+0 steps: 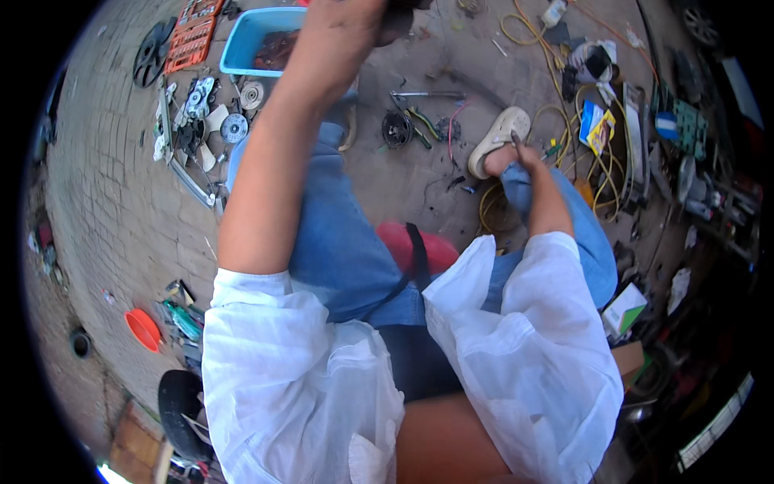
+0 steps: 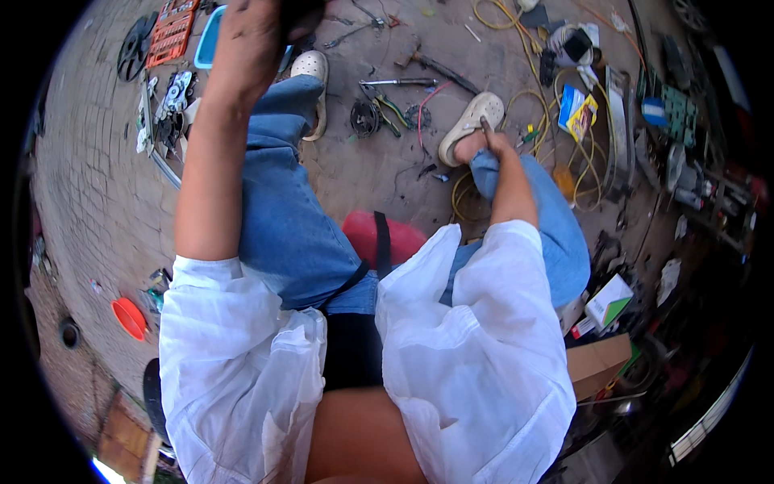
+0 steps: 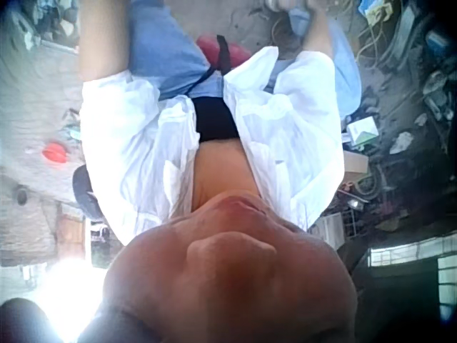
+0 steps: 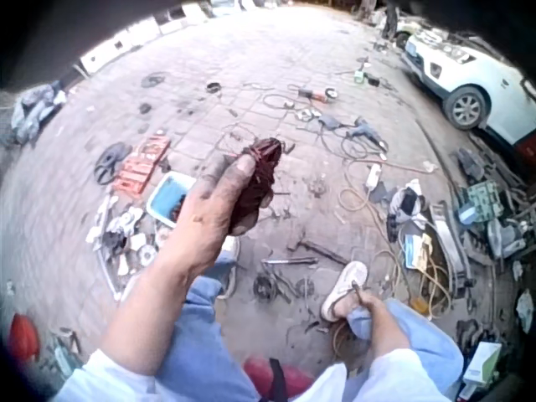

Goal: The person sits on the floor in a workshop and uses pliers and a screwdriver to manipulate copper wire on a motor stator. They repeatedly pull, cut, and adjust the wire, occasionally placing the component into a blue bin.

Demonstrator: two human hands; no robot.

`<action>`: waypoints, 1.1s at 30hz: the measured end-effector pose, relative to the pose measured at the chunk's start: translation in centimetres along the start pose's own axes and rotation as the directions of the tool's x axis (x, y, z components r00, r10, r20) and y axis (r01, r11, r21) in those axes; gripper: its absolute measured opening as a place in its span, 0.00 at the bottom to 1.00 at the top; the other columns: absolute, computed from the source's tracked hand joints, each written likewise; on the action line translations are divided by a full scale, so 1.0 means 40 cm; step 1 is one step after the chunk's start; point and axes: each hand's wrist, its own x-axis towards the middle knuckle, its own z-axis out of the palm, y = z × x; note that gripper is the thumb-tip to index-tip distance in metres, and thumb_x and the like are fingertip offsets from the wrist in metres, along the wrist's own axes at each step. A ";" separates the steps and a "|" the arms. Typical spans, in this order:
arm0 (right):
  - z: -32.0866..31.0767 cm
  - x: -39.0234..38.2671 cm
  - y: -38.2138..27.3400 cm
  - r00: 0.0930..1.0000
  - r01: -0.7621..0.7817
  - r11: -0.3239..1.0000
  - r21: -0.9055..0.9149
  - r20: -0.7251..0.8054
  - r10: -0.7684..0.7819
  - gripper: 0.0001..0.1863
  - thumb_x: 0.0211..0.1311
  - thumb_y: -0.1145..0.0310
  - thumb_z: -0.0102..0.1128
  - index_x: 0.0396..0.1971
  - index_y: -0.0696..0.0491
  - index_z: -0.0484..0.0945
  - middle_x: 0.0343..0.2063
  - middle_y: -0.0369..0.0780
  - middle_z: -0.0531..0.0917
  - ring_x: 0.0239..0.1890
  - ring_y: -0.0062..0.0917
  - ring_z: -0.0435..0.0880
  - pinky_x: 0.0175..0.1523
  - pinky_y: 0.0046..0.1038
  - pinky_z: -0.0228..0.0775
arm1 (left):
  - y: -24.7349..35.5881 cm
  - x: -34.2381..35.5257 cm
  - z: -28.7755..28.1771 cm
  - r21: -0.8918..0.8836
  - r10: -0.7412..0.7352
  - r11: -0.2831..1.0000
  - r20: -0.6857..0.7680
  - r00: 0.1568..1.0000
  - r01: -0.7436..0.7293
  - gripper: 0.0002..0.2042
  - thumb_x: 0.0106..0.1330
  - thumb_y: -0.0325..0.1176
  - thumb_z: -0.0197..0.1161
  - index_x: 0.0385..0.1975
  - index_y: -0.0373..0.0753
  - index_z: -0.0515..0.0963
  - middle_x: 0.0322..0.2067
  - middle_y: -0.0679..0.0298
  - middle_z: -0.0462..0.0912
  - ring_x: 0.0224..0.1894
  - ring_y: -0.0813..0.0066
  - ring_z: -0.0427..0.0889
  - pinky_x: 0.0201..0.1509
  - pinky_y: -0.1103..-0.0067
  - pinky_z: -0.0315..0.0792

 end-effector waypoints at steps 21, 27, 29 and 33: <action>0.034 0.052 0.043 0.991 -0.119 0.982 0.147 -0.039 0.126 0.44 0.49 0.29 0.46 0.48 0.56 0.78 0.54 0.52 0.73 0.58 0.39 0.71 0.62 0.35 0.60 | -0.035 0.008 -0.072 -0.175 -0.002 0.985 0.066 0.998 0.013 0.20 0.66 0.49 0.56 0.43 0.35 0.68 0.27 0.69 0.72 0.24 0.86 0.65 0.24 0.87 0.60; 0.041 0.047 0.044 0.992 -0.111 0.982 0.151 -0.042 0.118 0.43 0.50 0.30 0.46 0.48 0.56 0.78 0.54 0.52 0.73 0.58 0.39 0.71 0.61 0.35 0.61 | -0.038 0.005 -0.064 -0.136 0.030 0.990 0.065 0.997 -0.021 0.20 0.66 0.49 0.57 0.40 0.36 0.69 0.25 0.70 0.72 0.23 0.85 0.65 0.24 0.86 0.59; 0.035 0.049 0.043 0.992 -0.105 0.983 0.148 -0.048 0.113 0.43 0.50 0.31 0.46 0.48 0.56 0.78 0.54 0.52 0.73 0.58 0.39 0.72 0.61 0.35 0.61 | -0.043 0.013 -0.057 -0.126 0.030 0.992 0.037 0.999 -0.025 0.20 0.66 0.50 0.57 0.38 0.36 0.69 0.24 0.70 0.71 0.22 0.85 0.65 0.23 0.86 0.59; 0.033 0.046 0.036 0.993 -0.095 0.984 0.148 -0.049 0.104 0.42 0.50 0.32 0.46 0.48 0.56 0.78 0.53 0.52 0.74 0.57 0.39 0.72 0.60 0.35 0.61 | -0.030 0.014 -0.050 -0.086 0.006 0.996 0.041 0.999 -0.003 0.19 0.66 0.50 0.57 0.38 0.36 0.69 0.23 0.70 0.71 0.21 0.85 0.64 0.22 0.86 0.59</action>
